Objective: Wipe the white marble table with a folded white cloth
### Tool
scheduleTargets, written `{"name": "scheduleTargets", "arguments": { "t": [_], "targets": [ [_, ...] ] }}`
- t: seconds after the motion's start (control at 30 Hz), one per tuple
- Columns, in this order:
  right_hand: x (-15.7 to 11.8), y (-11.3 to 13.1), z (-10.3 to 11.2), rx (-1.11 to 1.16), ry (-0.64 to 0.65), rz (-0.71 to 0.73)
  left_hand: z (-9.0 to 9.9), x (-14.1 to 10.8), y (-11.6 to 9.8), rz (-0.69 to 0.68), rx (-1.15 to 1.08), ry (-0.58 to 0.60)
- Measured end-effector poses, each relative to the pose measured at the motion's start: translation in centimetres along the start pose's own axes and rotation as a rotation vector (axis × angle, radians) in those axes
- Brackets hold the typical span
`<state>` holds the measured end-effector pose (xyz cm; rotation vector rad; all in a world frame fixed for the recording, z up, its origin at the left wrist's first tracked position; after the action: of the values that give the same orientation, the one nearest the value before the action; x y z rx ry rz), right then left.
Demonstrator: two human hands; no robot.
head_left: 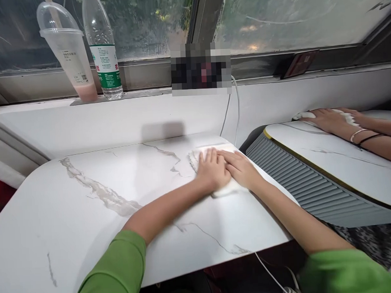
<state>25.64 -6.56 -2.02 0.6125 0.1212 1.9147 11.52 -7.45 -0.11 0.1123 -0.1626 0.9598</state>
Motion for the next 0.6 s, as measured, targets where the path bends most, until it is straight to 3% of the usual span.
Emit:
{"name": "scheduleTargets", "arguments": {
  "t": [0.17, 0.27, 0.43, 0.6],
  "targets": [
    [8.2, 0.4, -3.1, -0.016, -0.029, -0.066, -0.7, 4.4, 6.6, 0.067, 0.049, 0.041],
    [10.6, 1.2, -4.2, -0.039, -0.059, -0.127, -0.6, 5.5, 9.1, 0.062, 0.069, 0.053],
    [9.9, 2.0, -4.3, -0.115, -0.022, -0.139, -0.6, 4.9, 9.5, 0.047, 0.068, 0.063],
    [6.4, 4.2, -3.6, -0.158, -0.002, -0.044, 0.3, 0.5, 7.3, 0.033, 0.079, 0.074]
  ]
}}
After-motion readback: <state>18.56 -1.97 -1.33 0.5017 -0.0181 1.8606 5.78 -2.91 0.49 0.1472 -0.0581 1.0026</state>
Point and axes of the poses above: each hand's wrist, its own x-axis towards the middle knuckle, its own z-axis out of the back of the hand, y = z × x, the point moved 1 cm from there along x, towards the middle knuckle, and after that the axes turned 12 degrees about x, right-handed, at the moved point
